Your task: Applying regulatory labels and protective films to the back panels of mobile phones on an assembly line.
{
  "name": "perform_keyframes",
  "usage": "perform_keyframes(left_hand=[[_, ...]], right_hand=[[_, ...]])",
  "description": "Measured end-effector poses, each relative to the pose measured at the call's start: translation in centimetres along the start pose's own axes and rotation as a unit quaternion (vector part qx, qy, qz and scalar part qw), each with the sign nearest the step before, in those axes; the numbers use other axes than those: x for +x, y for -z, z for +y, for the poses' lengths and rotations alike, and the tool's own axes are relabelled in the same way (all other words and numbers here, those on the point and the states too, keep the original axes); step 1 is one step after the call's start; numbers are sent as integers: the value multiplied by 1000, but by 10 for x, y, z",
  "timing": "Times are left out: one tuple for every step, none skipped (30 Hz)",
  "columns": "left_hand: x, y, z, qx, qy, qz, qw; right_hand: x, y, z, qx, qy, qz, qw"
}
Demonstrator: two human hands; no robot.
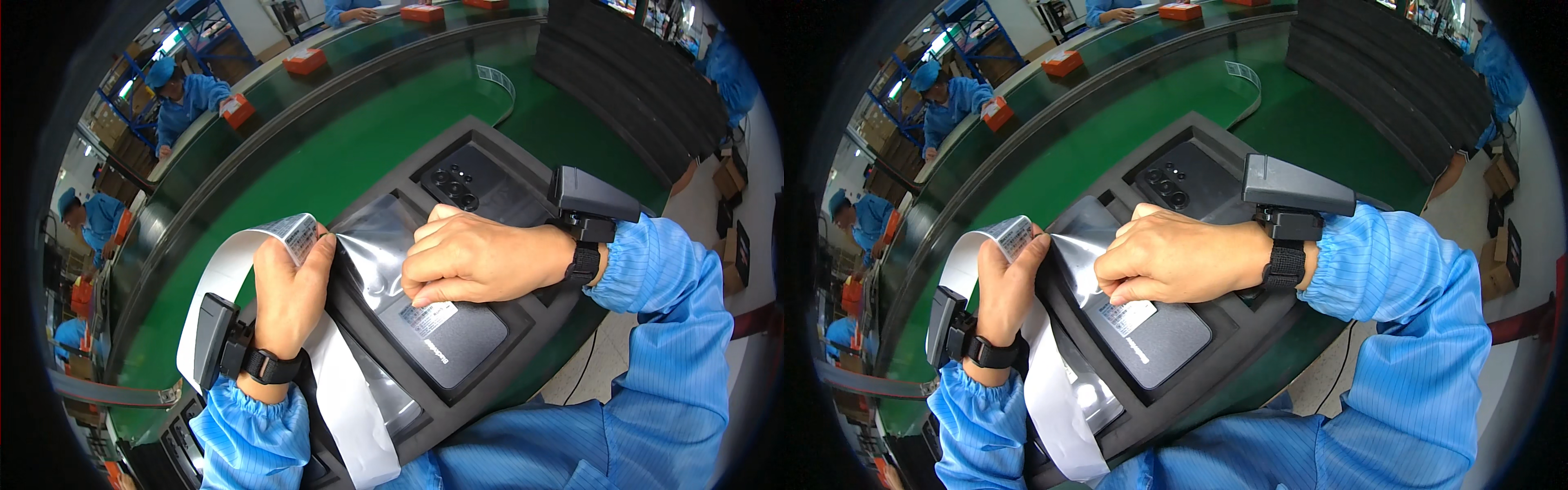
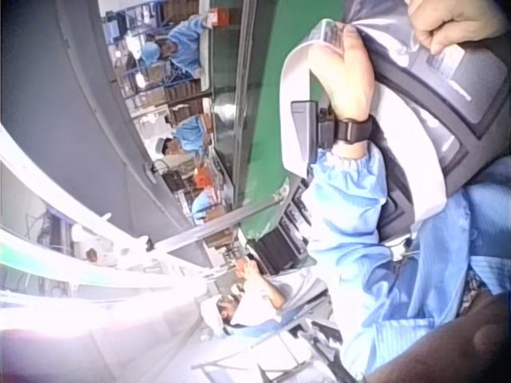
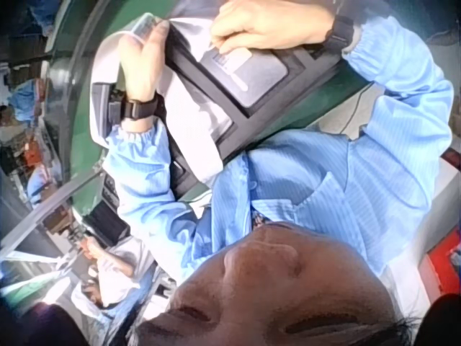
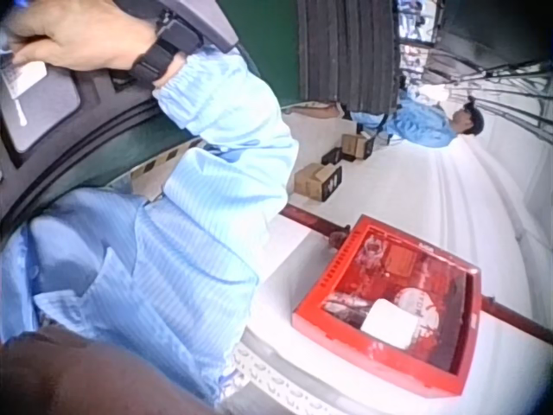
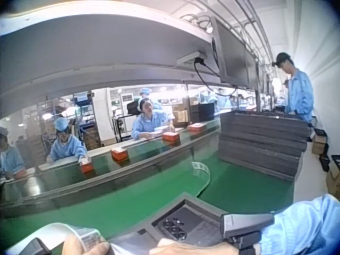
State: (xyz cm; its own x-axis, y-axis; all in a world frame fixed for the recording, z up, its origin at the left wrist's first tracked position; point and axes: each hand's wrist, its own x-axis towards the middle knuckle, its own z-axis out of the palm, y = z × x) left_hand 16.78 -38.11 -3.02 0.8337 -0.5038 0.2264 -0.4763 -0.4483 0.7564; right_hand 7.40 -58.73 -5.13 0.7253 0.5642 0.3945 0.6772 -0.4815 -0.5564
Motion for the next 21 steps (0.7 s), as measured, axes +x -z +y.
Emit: perform_keyframes(left_hand=[[0,1,0,4,-1,-1,1000],[-1,2,0,7,-2,-3,1000],[-2,3,0,8,-2,-2,1000],[-2,2,1,6,0,-3,1000],[-2,2,1,4,1,-4,1000],[-1,1,1,2,0,-4,1000],[-2,3,-1,0,-3,-4,1000],[-2,5,-2,-2,-5,-4,1000],[-2,8,-3,-1,-5,-3,1000],[-3,9,-4,1,-6,-4,1000],[-3,10,-5,3,-6,-5,1000],[-4,11,-6,3,-7,-4,1000],[-4,11,-6,4,-4,-3,1000],[-4,11,-6,4,-1,-2,1000],[-4,10,-7,3,-2,0,1000],[-5,11,-9,0,-3,3,1000],[-5,12,-11,-4,-4,5,1000],[-6,13,-13,-5,-5,7,1000],[-7,13,-14,-10,-2,9,1000],[-7,14,-15,-16,2,11,1000],[-7,15,-17,-17,2,15,1000]], right_hand=[[1,-1,-1,0,0,0,1000],[2,-1,-2,7,-6,1,1000],[3,-2,-3,14,-13,2,1000],[3,-1,-3,12,-14,2,1000],[2,-1,-3,4,-11,-4,1000],[1,0,-3,-4,-8,-10,1000],[3,-2,-3,-4,-7,-10,1000],[5,-4,-3,-4,-5,-5,1000],[7,-5,-4,-4,-2,0,1000],[8,-7,-5,-5,-2,-1,1000],[8,-8,-5,-11,-2,0,1000],[9,-10,-6,-16,-2,0,1000],[9,-10,-5,-18,-1,-1,1000],[9,-11,-5,-24,4,0,1000],[9,-11,-4,-30,9,0,1000],[10,-13,-5,-31,10,0,999],[11,-14,-6,-46,13,1,999],[12,-16,-7,-62,17,3,998],[13,-15,-11,-64,19,1,998],[15,-12,-18,-157,35,-25,987],[18,-10,-23,-248,51,-50,966]])
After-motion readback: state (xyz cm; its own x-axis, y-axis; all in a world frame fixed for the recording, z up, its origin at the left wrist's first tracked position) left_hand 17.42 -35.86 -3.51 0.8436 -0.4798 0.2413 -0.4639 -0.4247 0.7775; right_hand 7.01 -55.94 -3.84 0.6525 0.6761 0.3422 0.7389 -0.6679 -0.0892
